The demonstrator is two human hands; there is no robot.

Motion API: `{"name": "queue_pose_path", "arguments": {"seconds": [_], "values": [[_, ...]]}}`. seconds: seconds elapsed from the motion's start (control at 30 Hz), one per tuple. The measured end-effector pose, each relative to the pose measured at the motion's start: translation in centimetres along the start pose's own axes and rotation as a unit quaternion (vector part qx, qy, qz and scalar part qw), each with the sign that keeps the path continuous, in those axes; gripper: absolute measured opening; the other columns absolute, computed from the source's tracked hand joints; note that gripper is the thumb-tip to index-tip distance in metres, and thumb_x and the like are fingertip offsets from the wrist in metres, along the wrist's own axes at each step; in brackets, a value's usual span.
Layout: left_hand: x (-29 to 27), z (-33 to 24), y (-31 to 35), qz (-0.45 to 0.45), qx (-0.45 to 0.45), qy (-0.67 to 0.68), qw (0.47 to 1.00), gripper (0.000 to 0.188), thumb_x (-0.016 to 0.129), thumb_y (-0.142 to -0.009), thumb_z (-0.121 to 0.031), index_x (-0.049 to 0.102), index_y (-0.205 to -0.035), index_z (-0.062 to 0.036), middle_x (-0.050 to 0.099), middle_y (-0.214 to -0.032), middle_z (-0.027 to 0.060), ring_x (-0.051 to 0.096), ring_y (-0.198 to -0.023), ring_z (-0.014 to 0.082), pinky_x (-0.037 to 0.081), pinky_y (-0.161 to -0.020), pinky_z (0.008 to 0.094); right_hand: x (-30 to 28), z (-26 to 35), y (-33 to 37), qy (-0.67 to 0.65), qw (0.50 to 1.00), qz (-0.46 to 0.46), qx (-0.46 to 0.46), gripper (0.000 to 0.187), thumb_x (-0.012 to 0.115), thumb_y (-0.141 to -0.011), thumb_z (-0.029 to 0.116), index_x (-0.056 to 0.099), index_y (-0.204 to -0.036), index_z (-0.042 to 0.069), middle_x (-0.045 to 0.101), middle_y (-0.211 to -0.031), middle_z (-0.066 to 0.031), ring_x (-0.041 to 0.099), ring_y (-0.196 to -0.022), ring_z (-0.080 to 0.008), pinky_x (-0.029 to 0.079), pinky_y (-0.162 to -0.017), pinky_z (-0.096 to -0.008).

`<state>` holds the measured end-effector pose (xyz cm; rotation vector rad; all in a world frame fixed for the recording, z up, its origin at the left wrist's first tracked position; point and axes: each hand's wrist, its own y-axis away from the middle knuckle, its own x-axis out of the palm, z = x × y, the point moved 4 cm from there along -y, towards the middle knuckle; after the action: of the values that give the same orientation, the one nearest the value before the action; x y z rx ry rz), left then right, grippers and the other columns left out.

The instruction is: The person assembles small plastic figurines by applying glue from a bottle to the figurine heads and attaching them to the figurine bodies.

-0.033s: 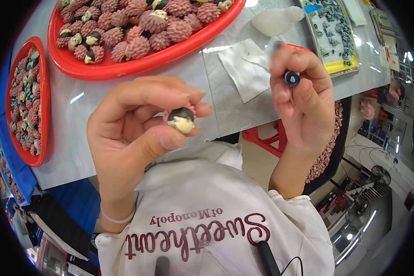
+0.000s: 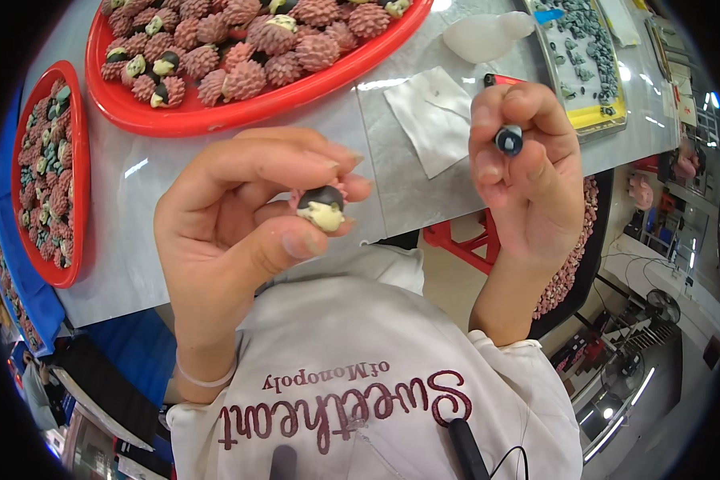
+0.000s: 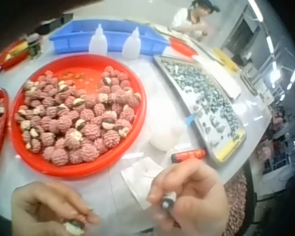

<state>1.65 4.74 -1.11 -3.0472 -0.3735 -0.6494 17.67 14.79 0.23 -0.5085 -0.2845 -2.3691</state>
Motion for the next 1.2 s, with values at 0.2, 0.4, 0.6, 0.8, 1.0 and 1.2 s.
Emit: {"name": "queue_pose_path", "arguments": {"seconds": [0.2, 0.4, 0.6, 0.8, 1.0, 1.2], "values": [[0.0, 0.1, -0.2, 0.004, -0.009, 0.019, 1.0, 0.038, 0.067, -0.071, -0.025, 0.048, -0.093, -0.0008, 0.05, -0.092, 0.0139, 0.058, -0.077, 0.018, 0.049, -0.057, 0.0195, 1.9, -0.6, -0.1, -0.028, 0.999, 0.033, 0.019, 0.028, 0.063, -0.075, 0.015, 0.049, -0.092, -0.001, 0.047, -0.093, -0.0169, 0.052, -0.068, -0.0114, 0.044, -0.05, -0.0131], [-0.2, 0.0, 0.2, -0.006, -0.043, 0.039, 0.998, 0.041, 0.068, -0.069, -0.029, 0.047, -0.092, -0.0016, 0.052, -0.088, 0.0117, 0.055, -0.077, 0.0145, 0.045, -0.064, 0.0203, 4.5, 0.5, -0.2, 0.308, 0.917, 0.086, -0.239, 0.031, 0.068, -0.067, 0.003, 0.049, -0.09, -0.003, 0.054, -0.085, -0.0203, 0.055, -0.068, -0.0173, 0.046, -0.055, -0.0196], [-0.1, 0.1, 0.3, -0.015, -0.037, 0.028, 0.999, 0.043, 0.069, -0.068, -0.032, 0.048, -0.091, -0.002, 0.053, -0.087, 0.0108, 0.052, -0.077, 0.0119, 0.041, -0.071, 0.0208, 4.9, 0.1, 0.6, 0.323, 0.895, 0.076, -0.297, 0.038, 0.073, -0.057, 0.0, 0.052, -0.088, 0.0, 0.056, -0.082, -0.0196, 0.057, -0.069, -0.0191, 0.046, -0.057, -0.0219], [-0.5, 0.5, 0.2, 0.019, 0.009, 0.025, 0.999, 0.042, 0.07, -0.067, -0.031, 0.049, -0.09, -0.0016, 0.053, -0.084, 0.0094, 0.052, -0.075, 0.0116, 0.042, -0.068, 0.0202, 5.8, 0.9, 0.6, 0.427, 0.843, 0.085, -0.316, 0.037, 0.073, -0.054, 0.0, 0.053, -0.084, 0.001, 0.056, -0.082, -0.0186, 0.058, -0.065, -0.02, 0.048, -0.051, -0.0229], [-1.3, 0.0, 0.0, 0.021, 0.016, 0.011, 1.0, 0.038, 0.071, -0.065, -0.029, 0.053, -0.085, -0.0014, 0.053, -0.08, 0.0075, 0.05, -0.068, 0.0094, 0.042, -0.064, 0.0195, 8.1, 1.5, -0.5, 0.534, 0.786, 0.135, -0.281, 0.036, 0.07, -0.052, -0.009, 0.053, -0.082, 0.001, 0.056, -0.08, -0.0173, 0.058, -0.065, -0.0199, 0.048, -0.048, -0.022], [-1.3, -0.3, 0.5, -0.003, -0.029, 0.061, 0.998, 0.032, 0.072, -0.064, -0.017, 0.055, -0.084, 0.0005, 0.055, -0.084, 0.0117, 0.052, -0.068, 0.0115, 0.044, -0.062, 0.0221, 7.3, 0.4, 0.3, 0.432, 0.845, 0.061, -0.311, 0.029, 0.069, -0.056, -0.006, 0.056, -0.081, 0.0, 0.056, -0.08, -0.0162, 0.056, -0.062, -0.0194, 0.045, -0.046, -0.0211]]}}
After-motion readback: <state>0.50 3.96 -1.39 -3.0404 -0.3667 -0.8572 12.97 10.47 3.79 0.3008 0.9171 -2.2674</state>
